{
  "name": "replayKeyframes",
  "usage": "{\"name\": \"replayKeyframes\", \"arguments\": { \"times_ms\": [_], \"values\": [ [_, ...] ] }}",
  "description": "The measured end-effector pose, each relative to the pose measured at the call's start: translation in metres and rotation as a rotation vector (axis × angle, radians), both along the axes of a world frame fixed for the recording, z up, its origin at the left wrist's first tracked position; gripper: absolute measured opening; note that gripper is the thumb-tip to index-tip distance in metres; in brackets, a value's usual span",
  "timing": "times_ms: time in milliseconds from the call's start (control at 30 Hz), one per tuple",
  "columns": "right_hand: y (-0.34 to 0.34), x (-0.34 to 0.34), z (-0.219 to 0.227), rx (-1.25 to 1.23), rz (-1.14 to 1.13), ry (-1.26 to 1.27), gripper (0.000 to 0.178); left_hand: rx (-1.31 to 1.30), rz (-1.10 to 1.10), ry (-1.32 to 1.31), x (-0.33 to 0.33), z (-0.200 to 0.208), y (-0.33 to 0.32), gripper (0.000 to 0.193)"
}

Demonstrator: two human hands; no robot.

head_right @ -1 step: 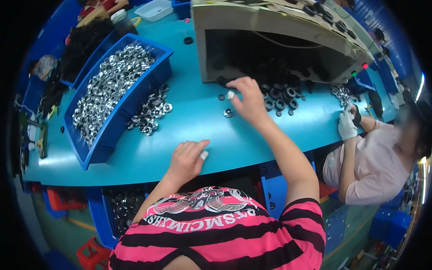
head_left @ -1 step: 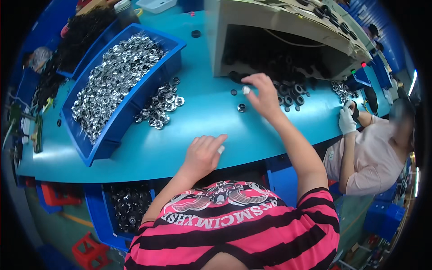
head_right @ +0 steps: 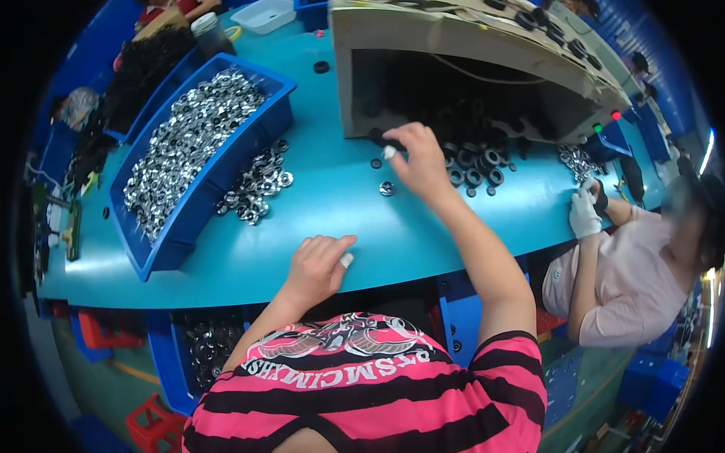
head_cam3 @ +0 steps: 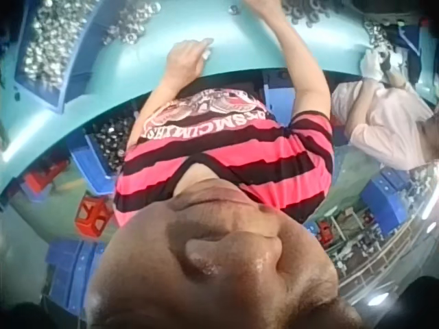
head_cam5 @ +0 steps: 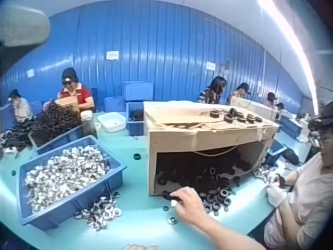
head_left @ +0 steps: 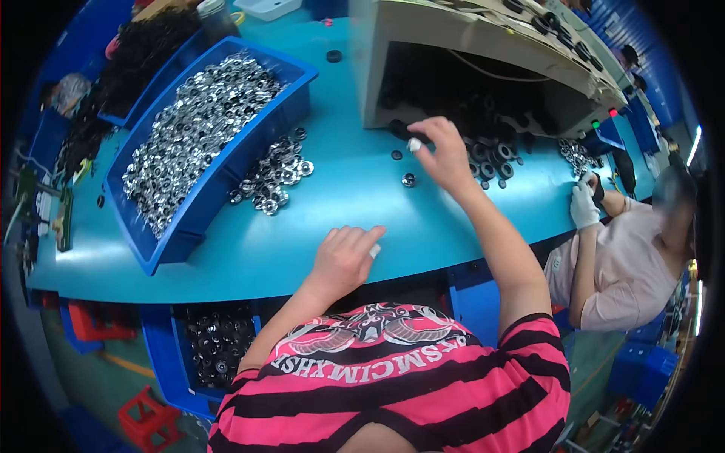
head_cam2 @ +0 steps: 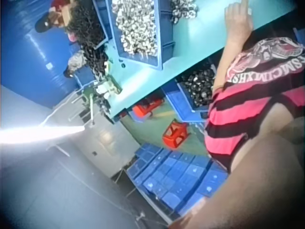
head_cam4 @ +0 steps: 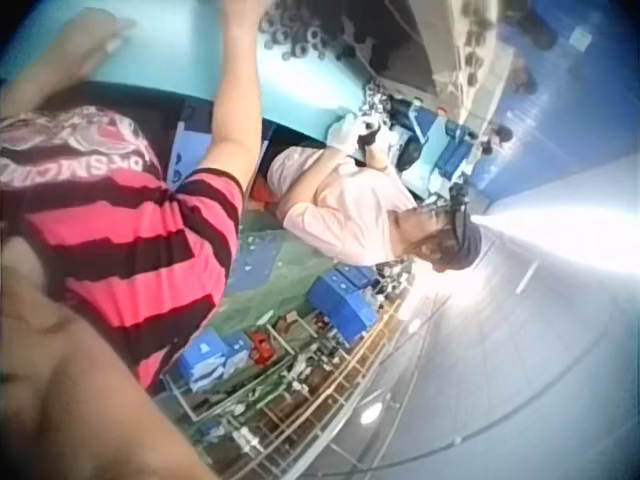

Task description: Assembling small black and white mechanical components at a factory workbench.

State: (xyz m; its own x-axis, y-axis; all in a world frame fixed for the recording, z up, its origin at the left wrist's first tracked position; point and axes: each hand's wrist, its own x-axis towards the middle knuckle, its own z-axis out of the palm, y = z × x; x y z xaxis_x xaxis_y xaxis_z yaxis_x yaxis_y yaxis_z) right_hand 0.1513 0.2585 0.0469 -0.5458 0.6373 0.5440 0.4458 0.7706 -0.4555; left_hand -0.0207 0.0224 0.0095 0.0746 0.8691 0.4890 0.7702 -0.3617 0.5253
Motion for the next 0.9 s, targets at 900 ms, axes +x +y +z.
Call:
{"name": "replayKeyframes", "arguments": {
  "times_ms": [900],
  "values": [
    [0.155, -0.283, -0.078, -0.08, -0.34, -0.06, 0.035, 0.04, -0.091, -0.034, -0.01, -0.007, 0.004, 0.029]
  ]
}}
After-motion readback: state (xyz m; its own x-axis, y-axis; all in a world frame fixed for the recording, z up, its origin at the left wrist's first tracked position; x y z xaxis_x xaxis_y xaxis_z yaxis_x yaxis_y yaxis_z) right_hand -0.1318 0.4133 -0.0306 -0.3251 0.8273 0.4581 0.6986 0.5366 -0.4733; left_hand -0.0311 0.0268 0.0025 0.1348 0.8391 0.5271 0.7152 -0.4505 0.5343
